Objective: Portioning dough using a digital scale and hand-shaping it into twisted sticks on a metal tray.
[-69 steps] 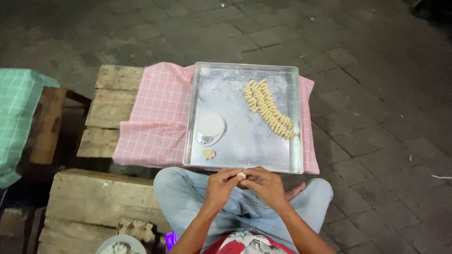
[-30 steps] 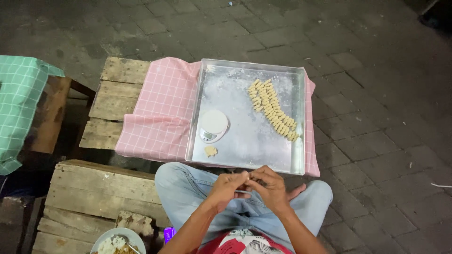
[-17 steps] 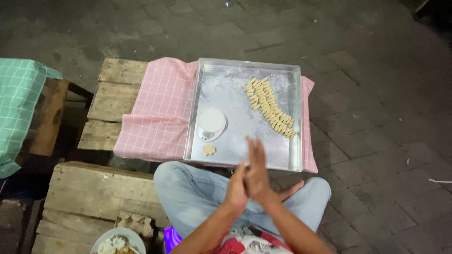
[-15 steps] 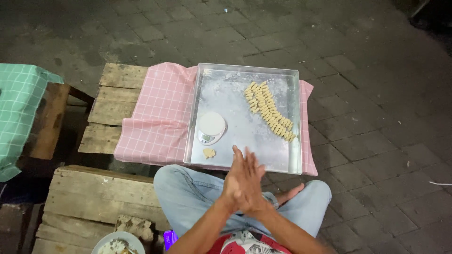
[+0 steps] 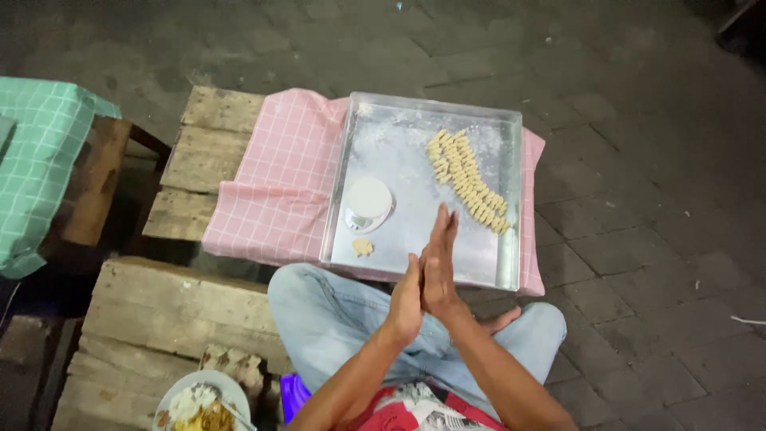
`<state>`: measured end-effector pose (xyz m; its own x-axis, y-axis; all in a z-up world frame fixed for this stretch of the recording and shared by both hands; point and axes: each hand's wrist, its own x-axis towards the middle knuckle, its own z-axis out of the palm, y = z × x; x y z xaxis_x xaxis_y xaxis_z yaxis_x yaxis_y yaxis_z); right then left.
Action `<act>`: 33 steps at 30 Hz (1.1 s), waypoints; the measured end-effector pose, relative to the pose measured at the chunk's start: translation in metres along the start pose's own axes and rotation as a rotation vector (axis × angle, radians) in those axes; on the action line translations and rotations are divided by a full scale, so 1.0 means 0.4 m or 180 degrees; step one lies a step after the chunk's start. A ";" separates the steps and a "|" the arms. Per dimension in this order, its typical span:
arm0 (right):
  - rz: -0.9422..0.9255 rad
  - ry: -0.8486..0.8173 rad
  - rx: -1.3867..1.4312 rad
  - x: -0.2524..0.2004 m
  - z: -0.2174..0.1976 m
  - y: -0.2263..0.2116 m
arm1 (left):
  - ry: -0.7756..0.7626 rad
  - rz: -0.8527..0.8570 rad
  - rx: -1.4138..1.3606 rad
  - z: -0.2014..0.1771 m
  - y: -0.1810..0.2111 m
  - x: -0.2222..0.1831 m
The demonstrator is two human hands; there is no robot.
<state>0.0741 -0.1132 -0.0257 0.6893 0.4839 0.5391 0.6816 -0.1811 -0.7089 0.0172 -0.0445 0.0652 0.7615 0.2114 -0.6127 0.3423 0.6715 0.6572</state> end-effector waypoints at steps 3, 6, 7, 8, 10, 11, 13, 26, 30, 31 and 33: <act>0.0175 0.0081 0.0256 0.000 0.005 0.001 | -0.0566 0.0551 -0.0192 -0.011 -0.009 0.041; 0.0057 0.0013 0.0807 0.003 0.029 0.013 | -0.0476 0.0509 -0.0285 -0.026 -0.045 0.064; -0.0040 0.0009 0.1136 0.009 0.039 0.020 | 0.0175 -0.0022 0.0180 -0.024 -0.050 0.059; -0.0034 0.0006 0.1141 0.003 0.037 0.033 | 0.0182 -0.0026 0.0180 -0.009 -0.018 0.024; 0.0089 0.0127 0.0891 -0.001 0.029 0.064 | 0.0309 -0.0213 0.0801 0.024 0.050 -0.039; 0.0120 0.0097 0.0886 -0.023 0.044 0.037 | 0.0317 -0.0248 0.0776 0.028 0.088 -0.040; 0.0274 0.0139 0.1429 -0.062 0.072 -0.019 | 0.0556 -0.0134 0.0645 0.038 0.169 -0.038; 0.1127 0.0819 0.4100 0.020 0.060 -0.064 | -0.0377 0.0324 -0.1754 -0.137 -0.060 0.250; 0.1135 0.0513 0.1338 0.013 -0.029 -0.090 | -0.0541 0.0265 -0.2159 -0.142 -0.061 0.227; 0.0992 0.0107 0.0420 0.007 -0.052 -0.089 | -0.0537 0.0433 -0.1935 -0.133 -0.050 0.206; 0.1101 -0.0001 0.0470 -0.006 -0.046 -0.096 | -0.0753 0.0620 -0.1594 -0.117 -0.038 0.169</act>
<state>0.0507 -0.1232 0.0087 0.8725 0.4160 0.2564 0.3659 -0.2085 -0.9070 0.0377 -0.0072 -0.0067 0.9062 0.2391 -0.3487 -0.0744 0.9021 0.4250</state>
